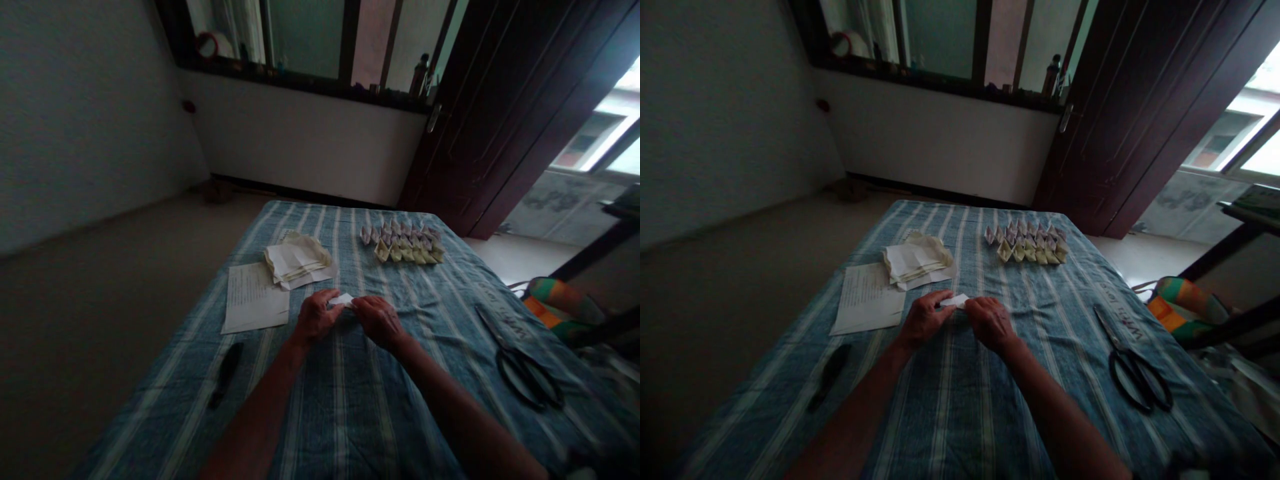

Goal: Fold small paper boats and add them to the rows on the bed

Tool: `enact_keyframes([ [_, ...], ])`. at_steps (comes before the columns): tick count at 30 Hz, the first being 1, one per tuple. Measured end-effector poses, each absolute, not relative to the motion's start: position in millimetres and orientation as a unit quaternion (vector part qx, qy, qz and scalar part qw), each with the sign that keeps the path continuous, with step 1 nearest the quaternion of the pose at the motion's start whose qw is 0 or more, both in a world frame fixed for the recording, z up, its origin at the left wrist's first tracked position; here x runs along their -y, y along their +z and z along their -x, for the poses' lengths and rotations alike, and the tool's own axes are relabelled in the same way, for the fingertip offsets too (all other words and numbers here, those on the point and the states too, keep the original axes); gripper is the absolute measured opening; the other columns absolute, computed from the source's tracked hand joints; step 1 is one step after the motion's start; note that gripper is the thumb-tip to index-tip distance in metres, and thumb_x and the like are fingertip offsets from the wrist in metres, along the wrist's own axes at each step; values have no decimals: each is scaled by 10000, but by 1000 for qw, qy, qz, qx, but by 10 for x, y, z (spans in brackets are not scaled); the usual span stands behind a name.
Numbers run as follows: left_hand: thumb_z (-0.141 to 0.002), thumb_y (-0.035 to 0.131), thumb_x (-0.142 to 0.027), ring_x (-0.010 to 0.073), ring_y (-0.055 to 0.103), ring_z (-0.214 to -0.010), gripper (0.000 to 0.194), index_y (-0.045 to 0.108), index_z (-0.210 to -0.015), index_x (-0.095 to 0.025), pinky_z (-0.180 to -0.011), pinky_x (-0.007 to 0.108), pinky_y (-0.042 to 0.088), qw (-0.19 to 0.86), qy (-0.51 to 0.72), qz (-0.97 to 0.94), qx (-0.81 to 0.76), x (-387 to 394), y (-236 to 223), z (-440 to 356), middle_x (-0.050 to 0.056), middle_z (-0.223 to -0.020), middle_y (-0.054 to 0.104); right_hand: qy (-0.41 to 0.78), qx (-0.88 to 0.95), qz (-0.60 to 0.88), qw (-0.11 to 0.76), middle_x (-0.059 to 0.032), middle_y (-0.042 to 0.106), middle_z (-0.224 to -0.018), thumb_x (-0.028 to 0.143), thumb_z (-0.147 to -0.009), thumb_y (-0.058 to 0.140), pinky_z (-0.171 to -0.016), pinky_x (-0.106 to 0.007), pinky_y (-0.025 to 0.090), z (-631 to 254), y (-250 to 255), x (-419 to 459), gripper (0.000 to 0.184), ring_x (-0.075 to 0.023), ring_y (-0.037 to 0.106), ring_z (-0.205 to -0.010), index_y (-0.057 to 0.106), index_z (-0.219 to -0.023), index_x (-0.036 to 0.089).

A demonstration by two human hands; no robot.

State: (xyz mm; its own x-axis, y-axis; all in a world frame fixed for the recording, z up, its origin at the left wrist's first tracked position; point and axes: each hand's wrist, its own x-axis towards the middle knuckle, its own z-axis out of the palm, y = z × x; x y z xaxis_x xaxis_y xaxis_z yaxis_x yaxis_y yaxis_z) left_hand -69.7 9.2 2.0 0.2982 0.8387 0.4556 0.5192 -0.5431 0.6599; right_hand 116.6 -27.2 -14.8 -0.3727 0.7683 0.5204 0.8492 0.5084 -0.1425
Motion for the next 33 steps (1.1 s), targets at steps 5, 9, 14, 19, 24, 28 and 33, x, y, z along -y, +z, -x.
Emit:
enact_keyframes([
  [5,-747,657,-239,238,698,-915,256,722,-985,-171,-848,343,546,206,387,-792,-424,-26,149,748,82,-974,750,-69,822,496,270,-23,637,-747,201,-970,443,-663,-252,348,-1107,-72,400,219,-143,549,-676,647,-892,192],
  [9,-754,642,-299,223,698,-903,312,714,-1027,-166,-843,317,544,237,378,-788,-424,42,233,812,75,-996,749,-76,818,502,270,-7,616,-702,212,-973,439,-612,-247,311,-1049,-11,527,224,-126,522,-625,648,-892,198],
  [14,-751,639,-328,204,697,-859,387,680,-1104,-176,-821,307,546,284,386,-757,-444,141,254,835,53,-965,749,-125,801,512,284,-2,579,-609,181,-956,419,-579,-274,265,-929,-8,644,288,-123,466,-542,598,-731,184],
  [19,-713,690,-277,226,683,-956,648,503,-1311,-114,-733,293,566,363,448,-660,-481,265,169,699,104,-1028,719,-141,756,564,301,-12,585,-591,160,-930,403,-577,-273,257,-807,-29,697,298,-125,483,-542,561,-679,193],
  [24,-695,686,-161,237,662,-1042,737,407,-1377,-132,-742,280,572,399,495,-571,-519,418,126,494,137,-1178,661,-107,716,622,298,-13,613,-605,181,-938,389,-549,-273,224,-738,-20,739,302,-119,500,-517,560,-689,193],
  [28,-701,621,-76,222,673,-1014,647,454,-1325,-114,-832,315,549,395,501,-542,-547,504,115,381,128,-1103,697,-87,705,637,299,-18,621,-618,172,-933,383,-547,-269,225,-710,-22,782,296,-121,531,-543,559,-696,190],
  [33,-719,558,-70,208,688,-937,417,595,-1133,-110,-866,317,518,396,483,-552,-552,560,95,351,113,-1034,719,-58,693,654,298,-18,630,-638,169,-922,400,-544,-266,225,-690,-23,849,270,-127,546,-559,565,-709,189],
])
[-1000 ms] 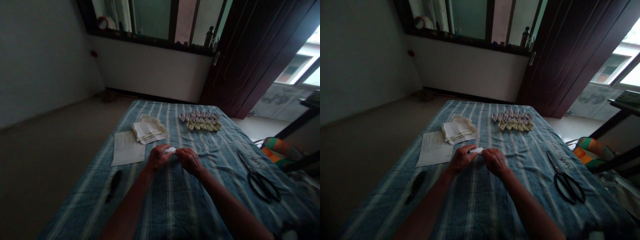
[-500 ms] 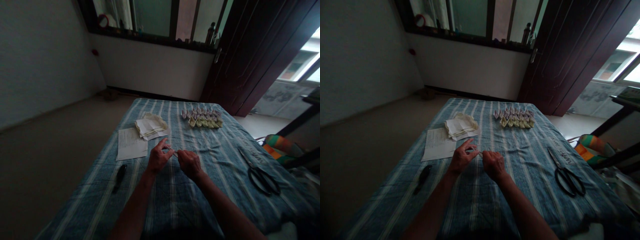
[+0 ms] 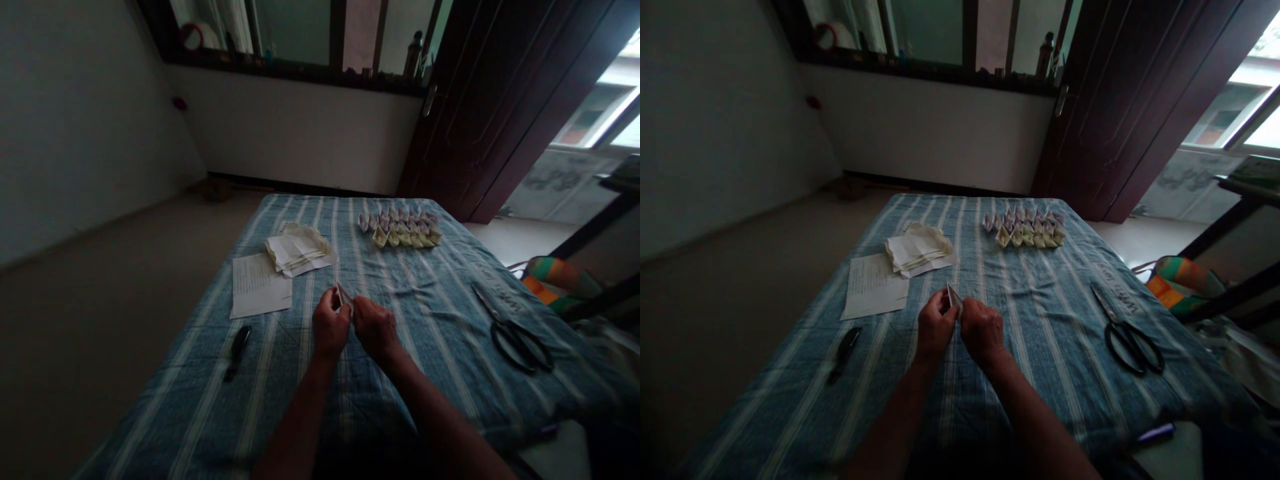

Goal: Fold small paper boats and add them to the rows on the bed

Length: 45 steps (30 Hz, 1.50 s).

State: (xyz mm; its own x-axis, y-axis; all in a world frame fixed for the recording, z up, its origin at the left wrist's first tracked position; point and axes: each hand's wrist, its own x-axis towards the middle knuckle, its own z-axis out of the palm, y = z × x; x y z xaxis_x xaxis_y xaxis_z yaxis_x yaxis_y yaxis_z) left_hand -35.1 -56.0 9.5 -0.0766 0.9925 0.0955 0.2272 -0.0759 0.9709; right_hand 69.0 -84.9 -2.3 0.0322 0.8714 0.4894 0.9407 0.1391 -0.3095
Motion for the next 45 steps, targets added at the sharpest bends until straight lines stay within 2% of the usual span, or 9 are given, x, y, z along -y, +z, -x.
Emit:
enact_keyframes([
  [7,-775,493,-144,169,649,-766,222,688,-881,-159,-747,263,488,312,428,-628,-570,633,162,448,19,-822,722,-15,673,683,283,-11,644,-644,169,-889,444,-536,-271,212,-681,10,921,228,-135,545,-551,573,-703,200],
  [14,-798,475,-194,167,617,-731,230,703,-788,-163,-722,261,461,279,404,-659,-570,664,157,461,27,-775,710,38,641,714,281,-23,683,-696,166,-866,493,-536,-254,257,-629,31,961,159,-162,605,-610,642,-845,218],
  [19,-789,491,-203,146,600,-652,227,712,-756,-159,-646,233,437,295,384,-673,-560,652,170,532,-3,-676,678,137,619,708,311,-5,674,-632,205,-849,539,-535,-219,315,-680,38,945,161,-146,602,-572,692,-896,223],
  [24,-779,503,-215,156,619,-682,243,730,-813,-135,-636,233,441,334,375,-673,-542,649,168,594,15,-737,705,216,580,699,359,17,637,-565,139,-745,532,-500,-197,321,-724,48,922,220,-119,557,-521,728,-819,207],
  [34,-746,533,-303,168,610,-668,291,741,-840,-123,-589,232,448,449,404,-611,-512,646,133,643,15,-719,690,337,513,669,420,10,631,-561,139,-681,527,-465,-186,376,-756,41,883,220,-114,565,-502,724,-776,154],
  [38,-746,529,-344,153,564,-613,304,733,-803,-125,-533,220,413,457,399,-605,-516,638,112,653,-4,-659,645,378,485,654,440,28,593,-525,178,-673,540,-433,-192,382,-758,50,901,206,-112,545,-461,705,-793,144],
  [45,-769,506,-365,134,515,-599,304,703,-741,-135,-538,216,381,445,384,-613,-528,639,138,675,-20,-629,589,429,471,621,456,49,554,-499,269,-674,591,-427,-207,414,-782,49,933,227,-106,514,-432,686,-836,141],
])
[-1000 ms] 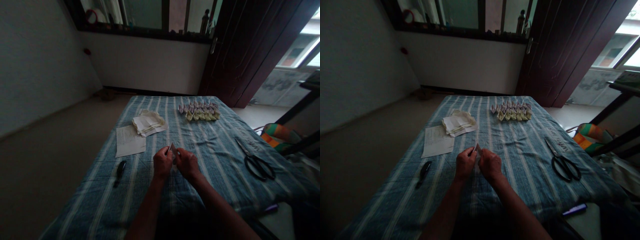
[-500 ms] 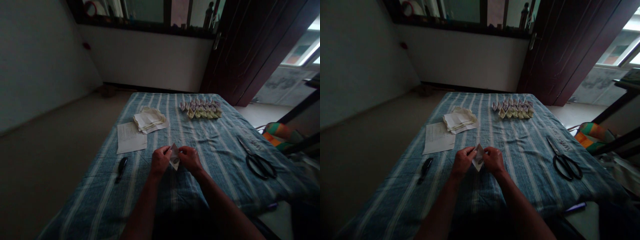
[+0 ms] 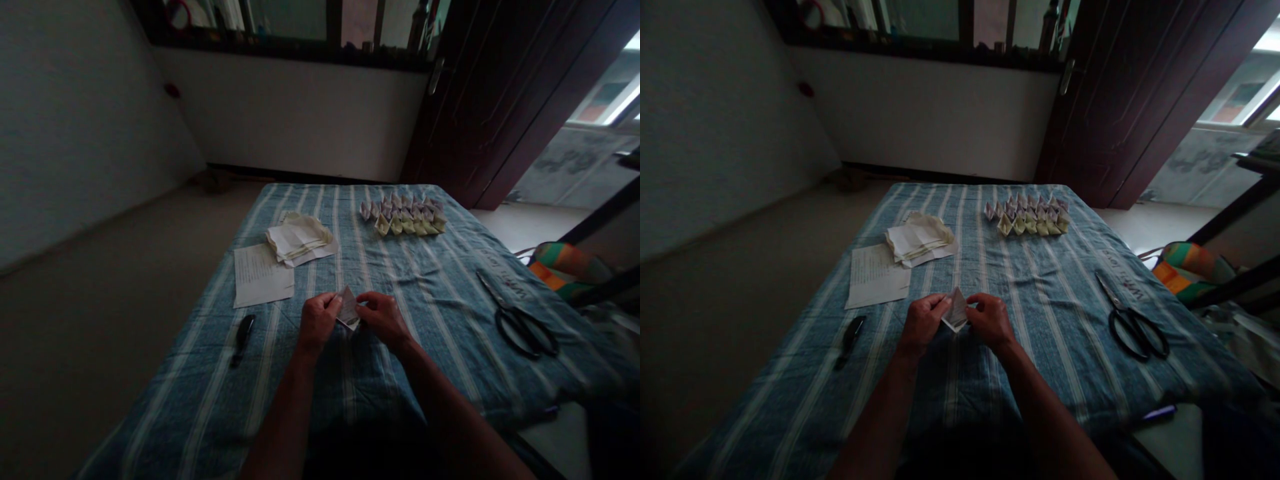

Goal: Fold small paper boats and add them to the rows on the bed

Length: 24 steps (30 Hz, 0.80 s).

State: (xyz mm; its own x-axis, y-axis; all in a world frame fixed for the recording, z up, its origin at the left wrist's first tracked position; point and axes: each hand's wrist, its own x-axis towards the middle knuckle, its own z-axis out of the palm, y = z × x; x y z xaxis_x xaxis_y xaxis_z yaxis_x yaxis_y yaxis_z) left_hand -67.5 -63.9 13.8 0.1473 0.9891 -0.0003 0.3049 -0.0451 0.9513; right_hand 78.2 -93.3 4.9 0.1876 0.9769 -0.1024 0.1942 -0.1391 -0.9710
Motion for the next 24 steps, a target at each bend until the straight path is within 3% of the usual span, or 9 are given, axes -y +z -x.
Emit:
enact_keyframes([
  [5,-763,507,-375,124,467,-568,302,630,-605,-150,-527,220,339,433,367,-618,-545,622,160,674,-36,-556,516,419,489,601,474,51,568,-538,270,-704,610,-468,-211,418,-809,-22,942,320,-102,516,-472,682,-988,141],
  [8,-763,497,-377,126,459,-571,310,604,-577,-153,-529,225,332,430,362,-615,-552,614,173,670,-37,-544,495,406,516,570,494,10,654,-693,257,-743,602,-573,-238,478,-810,-59,966,347,-117,587,-585,663,-1072,164],
  [13,-777,477,-392,130,456,-575,328,604,-594,-152,-536,232,326,427,361,-610,-561,631,200,675,-37,-551,491,302,632,505,505,-80,654,-1061,229,-773,617,-826,-353,526,-850,4,1075,215,-206,636,-956,709,-967,213],
  [17,-776,479,-407,130,454,-569,341,616,-603,-147,-529,235,317,425,359,-608,-566,639,212,676,-31,-550,496,255,729,419,478,-83,525,-1342,98,-739,577,-1016,-441,430,-896,93,1168,362,-255,497,-1244,689,-1047,251],
  [20,-766,489,-404,131,458,-571,338,616,-591,-144,-530,236,320,423,357,-609,-569,635,214,678,-24,-545,505,235,766,380,462,-69,544,-1336,39,-707,552,-1069,-478,376,-901,125,1189,425,-259,435,-1303,676,-1053,254],
  [24,-769,491,-407,139,495,-583,342,660,-646,-136,-541,237,344,436,343,-615,-560,634,208,698,-12,-579,557,231,773,366,465,-68,625,-1245,32,-725,581,-1084,-479,360,-898,143,1167,300,-257,448,-1297,698,-917,230],
])
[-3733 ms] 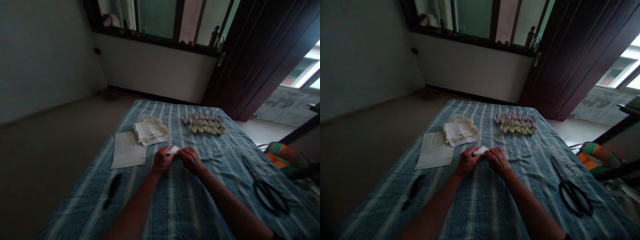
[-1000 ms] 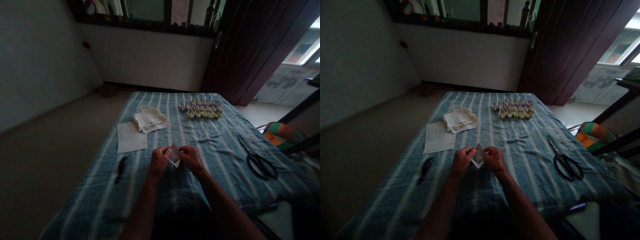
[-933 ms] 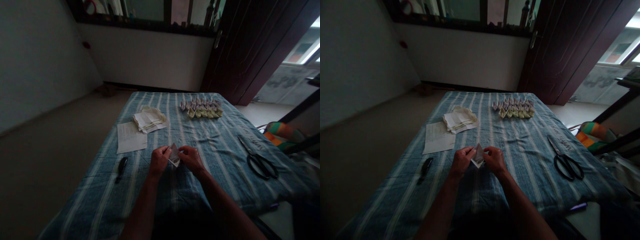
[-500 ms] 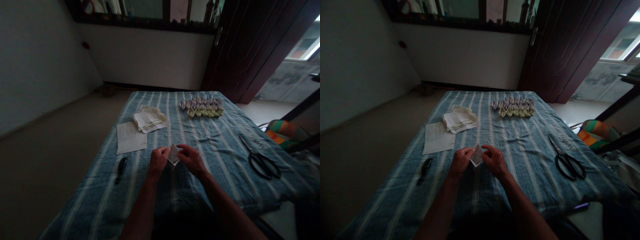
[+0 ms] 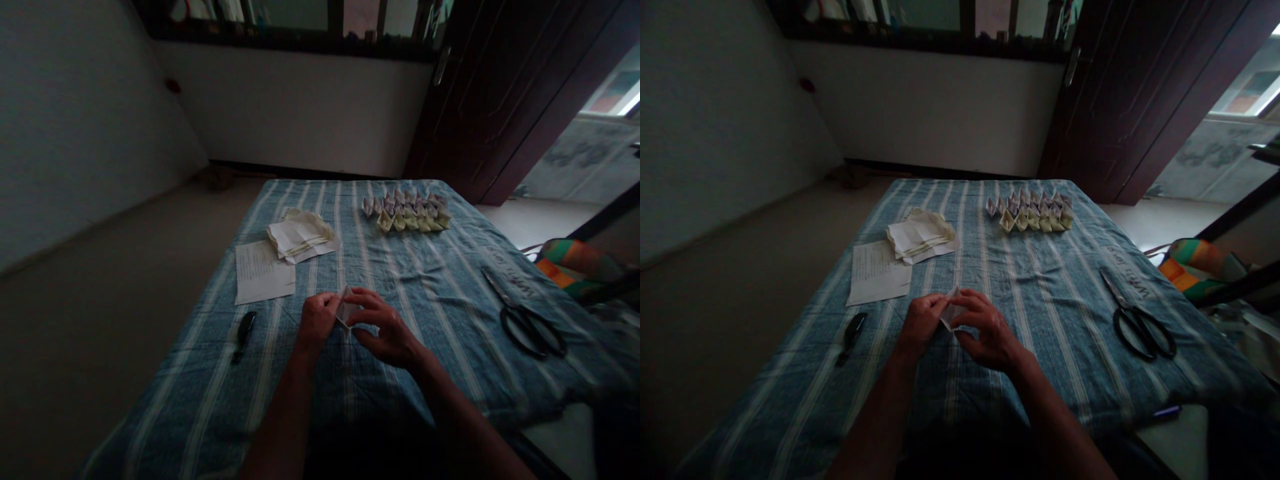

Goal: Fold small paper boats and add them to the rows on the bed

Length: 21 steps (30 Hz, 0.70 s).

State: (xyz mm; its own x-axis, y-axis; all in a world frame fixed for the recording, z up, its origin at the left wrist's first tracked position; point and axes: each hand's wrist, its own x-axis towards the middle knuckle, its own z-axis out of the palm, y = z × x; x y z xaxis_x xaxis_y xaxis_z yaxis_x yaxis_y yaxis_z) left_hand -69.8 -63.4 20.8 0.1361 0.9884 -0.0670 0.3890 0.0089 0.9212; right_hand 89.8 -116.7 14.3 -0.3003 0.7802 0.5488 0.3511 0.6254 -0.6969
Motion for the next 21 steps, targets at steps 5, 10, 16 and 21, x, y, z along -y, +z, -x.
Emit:
enact_keyframes([
  [5,-764,510,-382,155,551,-575,325,693,-674,-128,-554,245,398,457,310,-633,-542,637,190,719,7,-594,615,321,741,341,481,-28,726,-982,104,-795,626,-1066,-448,386,-935,171,1149,174,-206,631,-1047,707,-868,240],
  [10,-787,536,-348,214,663,-852,298,729,-879,-141,-783,295,485,402,338,-674,-519,686,242,727,63,-881,735,423,660,402,473,-34,729,-899,229,-813,667,-858,-351,510,-982,171,1167,94,-212,663,-942,736,-876,223],
  [16,-813,565,-324,210,665,-875,231,742,-844,-178,-821,302,483,415,318,-728,-445,797,476,834,49,-885,745,481,629,418,445,-11,716,-744,254,-802,675,-660,-261,502,-996,112,1157,94,-154,652,-694,748,-812,195],
  [21,-777,619,-276,165,645,-768,196,743,-886,-170,-701,248,477,539,283,-692,-387,834,553,907,23,-821,732,500,604,421,456,-13,732,-772,277,-789,700,-672,-261,510,-979,88,1164,107,-156,664,-720,761,-850,212],
])
